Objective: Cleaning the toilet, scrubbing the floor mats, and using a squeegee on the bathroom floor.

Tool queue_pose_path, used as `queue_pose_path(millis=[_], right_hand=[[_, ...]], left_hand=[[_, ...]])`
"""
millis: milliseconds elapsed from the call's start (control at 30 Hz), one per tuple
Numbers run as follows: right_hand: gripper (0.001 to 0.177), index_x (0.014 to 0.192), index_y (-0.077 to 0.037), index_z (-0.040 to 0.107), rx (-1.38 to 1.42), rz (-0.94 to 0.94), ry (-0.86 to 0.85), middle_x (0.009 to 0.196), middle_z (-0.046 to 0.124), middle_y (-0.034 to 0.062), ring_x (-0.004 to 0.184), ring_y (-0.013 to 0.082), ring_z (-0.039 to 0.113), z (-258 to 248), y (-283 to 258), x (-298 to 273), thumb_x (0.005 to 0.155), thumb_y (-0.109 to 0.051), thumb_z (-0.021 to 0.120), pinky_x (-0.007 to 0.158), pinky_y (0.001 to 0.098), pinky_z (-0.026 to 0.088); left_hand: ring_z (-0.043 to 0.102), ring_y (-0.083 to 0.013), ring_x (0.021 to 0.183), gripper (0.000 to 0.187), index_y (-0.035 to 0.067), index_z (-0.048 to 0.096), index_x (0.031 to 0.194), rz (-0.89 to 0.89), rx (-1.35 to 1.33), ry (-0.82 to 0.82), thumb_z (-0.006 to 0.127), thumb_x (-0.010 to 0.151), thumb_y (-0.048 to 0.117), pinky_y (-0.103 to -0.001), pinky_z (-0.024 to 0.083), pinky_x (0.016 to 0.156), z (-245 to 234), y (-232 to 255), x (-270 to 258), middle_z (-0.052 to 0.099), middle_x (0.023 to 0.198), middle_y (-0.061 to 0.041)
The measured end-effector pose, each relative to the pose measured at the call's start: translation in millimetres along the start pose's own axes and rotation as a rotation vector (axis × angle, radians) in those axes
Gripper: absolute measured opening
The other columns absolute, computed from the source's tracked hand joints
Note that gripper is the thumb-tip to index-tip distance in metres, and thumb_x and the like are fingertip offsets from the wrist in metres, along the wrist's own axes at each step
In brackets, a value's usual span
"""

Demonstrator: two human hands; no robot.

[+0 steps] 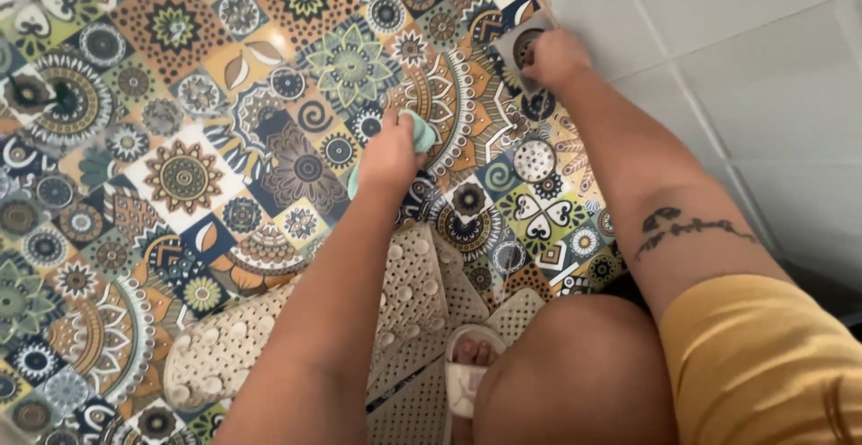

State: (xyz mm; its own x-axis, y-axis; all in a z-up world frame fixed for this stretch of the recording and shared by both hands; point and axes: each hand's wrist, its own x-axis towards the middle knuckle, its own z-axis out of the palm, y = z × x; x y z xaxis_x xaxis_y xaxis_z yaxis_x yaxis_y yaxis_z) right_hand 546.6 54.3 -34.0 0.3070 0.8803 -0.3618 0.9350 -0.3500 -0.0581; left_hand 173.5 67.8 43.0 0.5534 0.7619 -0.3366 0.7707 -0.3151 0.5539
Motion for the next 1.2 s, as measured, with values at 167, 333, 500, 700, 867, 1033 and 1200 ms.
queue_pose_path(millis=[167, 333, 500, 700, 867, 1033, 1200], right_hand=[[0.019, 0.095, -0.021, 0.083, -0.028, -0.002, 0.013, 0.097, 0.076, 0.0112, 0.090, 0.0323, 0.072, -7.1, -5.1, -1.1, 0.078, -0.029, 0.083, 0.084, 0.0462, 0.058], [0.019, 0.093, -0.018, 0.082, -0.133, -0.075, 0.108, 0.093, 0.076, 0.0126, 0.087, 0.0339, 0.072, 0.9, -2.2, 4.3, 0.078, -0.030, 0.082, 0.081, 0.0471, 0.057], [0.022, 0.094, -0.015, 0.081, 0.089, -0.023, 0.062, 0.095, 0.076, 0.0128, 0.087, 0.0331, 0.072, 23.3, 11.8, 15.8, 0.080, -0.033, 0.079, 0.082, 0.0452, 0.058], [0.025, 0.092, -0.014, 0.081, 0.001, -0.022, 0.002, 0.092, 0.075, 0.0142, 0.085, 0.0341, 0.071, 17.8, 11.8, 19.1, 0.078, -0.034, 0.082, 0.079, 0.0468, 0.057], [0.025, 0.091, -0.011, 0.077, 0.055, -0.044, -0.095, 0.089, 0.075, 0.0144, 0.082, 0.0329, 0.071, 11.0, 15.0, 19.4, 0.080, -0.033, 0.081, 0.078, 0.0458, 0.057], [0.020, 0.094, -0.013, 0.078, 0.074, -0.137, -0.063, 0.089, 0.075, 0.0137, 0.082, 0.0323, 0.071, 21.4, 30.5, 19.8, 0.082, -0.030, 0.079, 0.079, 0.0453, 0.057], [0.022, 0.095, -0.014, 0.080, 0.052, -0.069, -0.173, 0.093, 0.076, 0.0130, 0.086, 0.0317, 0.071, 12.8, 23.0, 21.6, 0.082, -0.032, 0.081, 0.081, 0.0464, 0.056]], left_hand=[[0.067, -0.0441, 0.104, 0.055, 0.005, 0.052, 0.121, -0.028, 0.012, -0.031, 0.084, 0.077, 0.015, -0.051, 0.055, 0.088, -2.6, 4.4, 2.4, 0.049, 0.142, -0.018], [0.067, -0.0433, 0.103, 0.054, 0.004, 0.051, 0.120, -0.028, 0.029, -0.033, 0.083, 0.078, 0.016, -0.051, 0.056, 0.086, -0.7, 4.9, 3.8, 0.052, 0.134, -0.018], [0.067, -0.0430, 0.102, 0.053, 0.004, 0.051, 0.118, -0.037, 0.028, -0.032, 0.084, 0.078, 0.015, -0.051, 0.056, 0.085, -2.2, 8.7, 2.7, 0.052, 0.133, -0.017], [0.067, -0.0423, 0.102, 0.052, 0.004, 0.051, 0.116, -0.036, 0.035, -0.033, 0.084, 0.077, 0.015, -0.050, 0.057, 0.085, 0.5, 7.2, 4.7, 0.051, 0.134, -0.018], [0.067, -0.0428, 0.101, 0.053, 0.004, 0.050, 0.116, -0.048, 0.026, -0.036, 0.084, 0.078, 0.016, -0.050, 0.056, 0.085, -1.5, 9.2, 3.6, 0.051, 0.133, -0.018], [0.067, -0.0427, 0.101, 0.053, 0.004, 0.050, 0.116, -0.055, 0.021, -0.030, 0.084, 0.077, 0.016, -0.050, 0.056, 0.085, -1.5, 9.1, 3.9, 0.051, 0.132, -0.017], [0.068, -0.0425, 0.101, 0.053, 0.003, 0.050, 0.116, -0.047, 0.025, -0.025, 0.084, 0.077, 0.015, -0.050, 0.057, 0.085, 2.4, 6.8, 5.2, 0.052, 0.131, -0.018]])
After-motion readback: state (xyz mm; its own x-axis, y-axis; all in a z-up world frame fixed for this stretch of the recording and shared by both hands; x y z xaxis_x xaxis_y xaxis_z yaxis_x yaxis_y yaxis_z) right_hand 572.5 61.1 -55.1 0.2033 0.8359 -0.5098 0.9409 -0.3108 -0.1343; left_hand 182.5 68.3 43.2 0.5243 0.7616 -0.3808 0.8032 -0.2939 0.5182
